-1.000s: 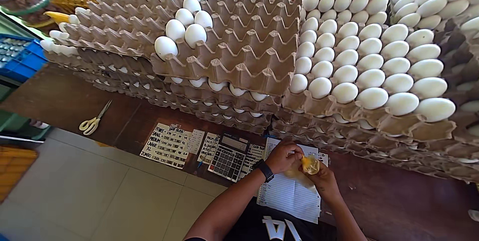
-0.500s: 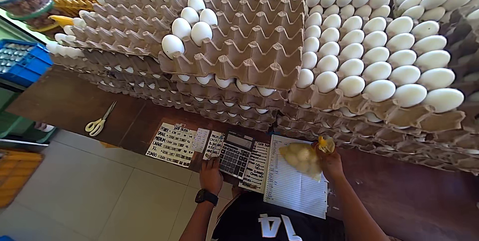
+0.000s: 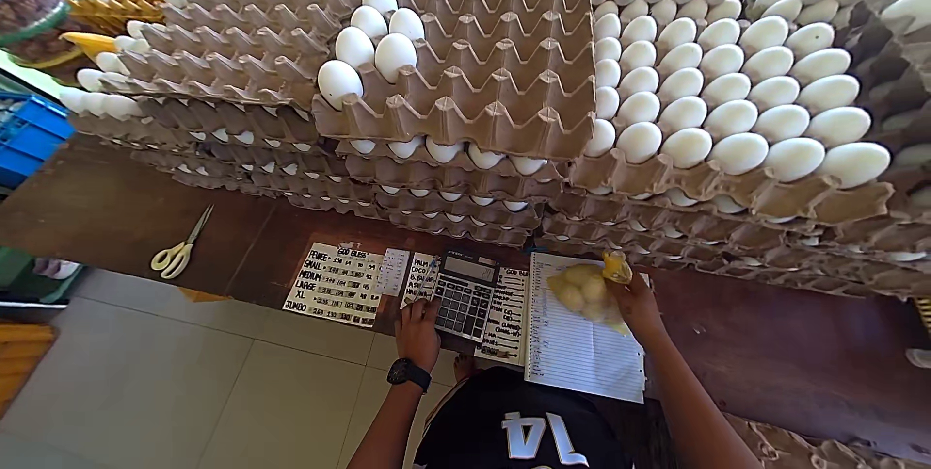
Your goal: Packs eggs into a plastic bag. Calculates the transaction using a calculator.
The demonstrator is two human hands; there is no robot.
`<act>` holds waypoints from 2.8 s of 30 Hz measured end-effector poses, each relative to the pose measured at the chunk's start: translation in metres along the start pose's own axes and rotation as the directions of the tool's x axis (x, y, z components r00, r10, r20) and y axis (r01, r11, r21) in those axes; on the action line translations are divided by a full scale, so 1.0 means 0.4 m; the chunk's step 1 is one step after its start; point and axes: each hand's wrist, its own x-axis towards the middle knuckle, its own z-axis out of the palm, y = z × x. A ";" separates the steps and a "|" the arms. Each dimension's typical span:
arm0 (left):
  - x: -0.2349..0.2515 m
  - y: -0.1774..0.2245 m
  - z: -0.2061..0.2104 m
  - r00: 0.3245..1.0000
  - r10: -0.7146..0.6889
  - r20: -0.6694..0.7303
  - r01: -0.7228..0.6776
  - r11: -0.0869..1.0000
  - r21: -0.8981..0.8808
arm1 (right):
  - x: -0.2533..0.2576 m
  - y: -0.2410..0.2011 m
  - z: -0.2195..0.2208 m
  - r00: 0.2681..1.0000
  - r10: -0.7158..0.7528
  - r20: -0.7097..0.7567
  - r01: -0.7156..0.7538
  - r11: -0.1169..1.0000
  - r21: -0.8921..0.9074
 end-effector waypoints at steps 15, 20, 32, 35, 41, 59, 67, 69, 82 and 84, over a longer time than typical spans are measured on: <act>-0.017 -0.054 -0.009 0.979 0.188 -0.080 -0.197 0.973 -0.121 | -0.291 -0.047 0.117 0.978 -0.089 -0.186 0.079 0.995 -0.058; -0.021 -0.066 -0.004 0.959 0.260 -0.118 -0.271 0.958 -0.091 | -0.343 -0.064 0.204 0.992 -0.082 -0.094 0.081 0.997 -0.020; 0.015 -0.051 -0.009 0.945 0.326 -0.004 -0.326 0.945 -0.038 | -0.393 -0.122 0.287 0.991 -0.073 0.111 0.083 0.992 -0.097; 0.012 -0.034 -0.021 0.947 0.321 0.020 -0.319 0.946 -0.064 | -0.399 -0.136 0.307 0.983 -0.064 0.171 0.085 0.989 -0.121; 0.012 -0.043 -0.034 0.921 0.372 0.113 -0.367 0.928 -0.063 | -0.366 -0.169 0.377 0.870 0.107 0.482 0.121 0.900 -0.419; -0.032 -0.095 -0.024 0.961 0.275 0.013 -0.265 0.938 -0.221 | -0.307 -0.268 0.474 0.720 0.384 0.579 0.102 0.766 -0.634; -0.025 -0.083 -0.022 0.949 0.309 0.055 -0.294 0.936 -0.193 | -0.307 -0.197 0.378 0.786 0.226 0.576 -0.085 0.962 -0.261; -0.025 -0.076 -0.022 0.952 0.295 0.086 -0.276 0.944 -0.182 | -0.341 -0.144 0.411 0.761 0.217 0.612 -0.073 0.965 -0.251; 0.012 -0.040 -0.041 0.949 0.316 -0.015 -0.316 0.941 -0.124 | -0.348 -0.183 0.445 0.647 0.210 0.733 0.168 0.898 -0.406; 0.007 -0.042 -0.042 0.939 0.339 -0.056 -0.343 0.931 -0.126 | -0.353 -0.175 0.444 0.636 0.202 0.745 0.188 0.896 -0.403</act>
